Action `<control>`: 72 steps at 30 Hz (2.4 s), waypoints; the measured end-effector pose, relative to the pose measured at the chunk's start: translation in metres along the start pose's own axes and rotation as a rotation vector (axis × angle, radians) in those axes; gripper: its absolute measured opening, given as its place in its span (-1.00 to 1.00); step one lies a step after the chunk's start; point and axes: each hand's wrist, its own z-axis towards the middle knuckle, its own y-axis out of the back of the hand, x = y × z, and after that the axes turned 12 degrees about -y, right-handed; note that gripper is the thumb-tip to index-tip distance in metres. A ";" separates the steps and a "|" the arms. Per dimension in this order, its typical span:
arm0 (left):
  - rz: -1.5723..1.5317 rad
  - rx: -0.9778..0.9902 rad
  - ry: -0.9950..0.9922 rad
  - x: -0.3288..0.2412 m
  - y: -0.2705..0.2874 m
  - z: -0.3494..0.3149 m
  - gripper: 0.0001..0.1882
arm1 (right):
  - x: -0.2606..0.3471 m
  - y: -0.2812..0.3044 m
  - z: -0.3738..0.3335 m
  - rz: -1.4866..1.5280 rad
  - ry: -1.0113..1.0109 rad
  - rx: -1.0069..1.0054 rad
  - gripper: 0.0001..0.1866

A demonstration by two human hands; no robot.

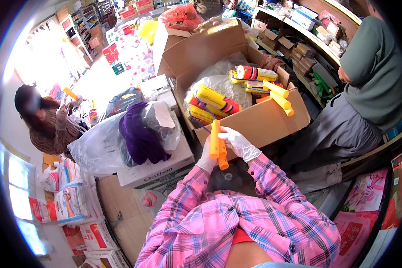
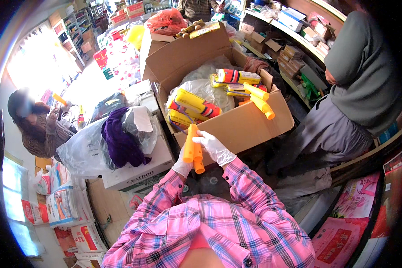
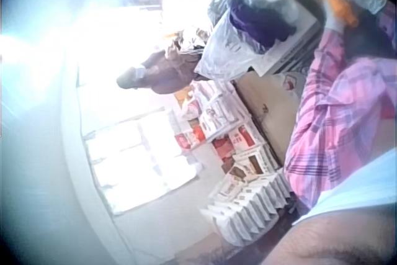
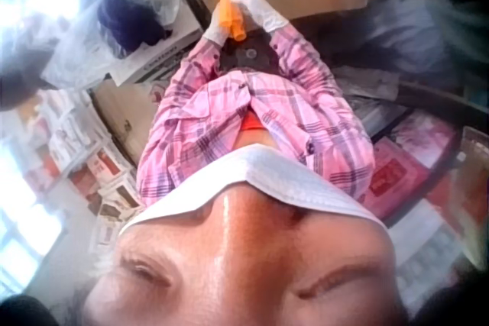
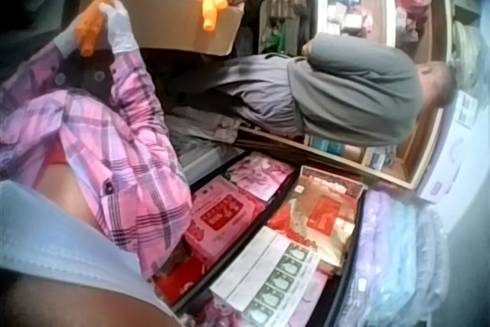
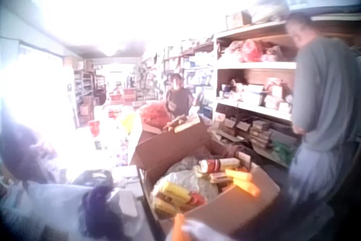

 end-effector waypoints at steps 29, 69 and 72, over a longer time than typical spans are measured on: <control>0.157 0.120 -0.028 -0.026 0.000 -0.018 -0.68 | 0.037 0.014 -0.009 0.490 0.233 0.523 -0.25; -0.076 0.115 0.274 -0.006 -0.010 0.014 -0.71 | -0.039 0.021 0.012 -0.550 0.265 -0.377 -0.54; 0.016 0.052 0.263 -0.005 -0.008 0.014 -0.71 | -0.025 0.014 0.003 -0.504 0.281 -0.264 -0.54</control>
